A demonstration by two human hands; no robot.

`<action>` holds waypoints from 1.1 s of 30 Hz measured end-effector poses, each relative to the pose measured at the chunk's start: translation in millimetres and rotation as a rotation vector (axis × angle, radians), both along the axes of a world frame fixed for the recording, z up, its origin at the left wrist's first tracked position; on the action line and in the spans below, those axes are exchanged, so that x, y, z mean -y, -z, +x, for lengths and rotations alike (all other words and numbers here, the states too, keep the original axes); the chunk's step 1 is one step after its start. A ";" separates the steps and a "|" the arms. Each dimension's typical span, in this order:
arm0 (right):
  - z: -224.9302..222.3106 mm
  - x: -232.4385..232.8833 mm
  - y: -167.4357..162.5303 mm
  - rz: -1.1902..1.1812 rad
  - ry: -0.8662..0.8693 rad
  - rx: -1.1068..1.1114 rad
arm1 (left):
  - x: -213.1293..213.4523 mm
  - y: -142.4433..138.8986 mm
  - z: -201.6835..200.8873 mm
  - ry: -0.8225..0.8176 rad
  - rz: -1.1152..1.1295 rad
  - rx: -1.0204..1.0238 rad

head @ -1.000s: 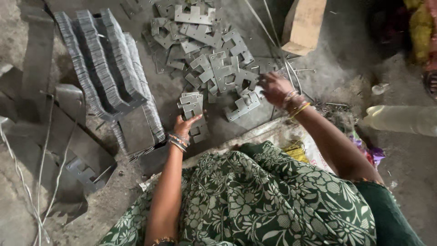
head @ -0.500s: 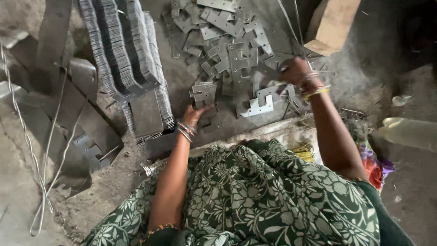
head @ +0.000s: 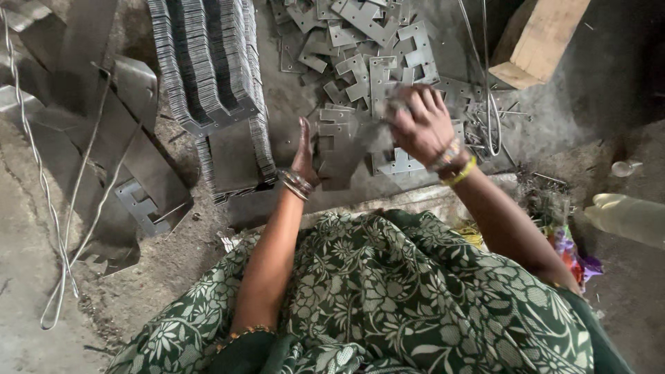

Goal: The person sits on the floor and assembles small metal brackets by inserting pins into pre-drilled holes. They pick up brackets and pins from the floor, align them, and stack the assembled units into neat piles.

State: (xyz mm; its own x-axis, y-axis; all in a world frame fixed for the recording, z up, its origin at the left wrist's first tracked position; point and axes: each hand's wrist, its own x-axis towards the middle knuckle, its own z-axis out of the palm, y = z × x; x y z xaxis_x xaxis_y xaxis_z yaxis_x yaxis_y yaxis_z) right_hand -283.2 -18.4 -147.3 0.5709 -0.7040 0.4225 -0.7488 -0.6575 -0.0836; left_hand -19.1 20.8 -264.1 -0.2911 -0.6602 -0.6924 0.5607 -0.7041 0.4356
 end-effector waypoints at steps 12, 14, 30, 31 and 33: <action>46.3 38.2 64.5 0.552 0.478 -0.189 | -10.0 6.3 -2.5 0.206 -0.121 0.292; 41.4 36.6 58.3 0.649 0.531 -0.181 | -12.0 -3.1 2.3 0.116 -0.104 0.137; 49.5 50.8 52.4 0.521 0.452 -0.167 | -12.1 13.0 2.8 -0.025 -0.159 0.116; 51.4 56.6 56.3 0.499 0.469 -0.138 | -13.1 12.4 3.6 0.016 -0.179 0.163; 50.3 65.6 57.2 0.588 0.503 0.001 | -13.7 12.3 5.8 0.065 -0.211 0.163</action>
State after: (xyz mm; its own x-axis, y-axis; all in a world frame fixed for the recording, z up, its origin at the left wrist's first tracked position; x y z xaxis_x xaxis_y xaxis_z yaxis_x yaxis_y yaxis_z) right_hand -232.9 -84.0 -204.4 0.1226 -0.9874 -0.1004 -0.9455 -0.0855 -0.3141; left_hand -13.3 34.5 -276.4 -0.2335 -0.7781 -0.5831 0.4277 -0.6207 0.6571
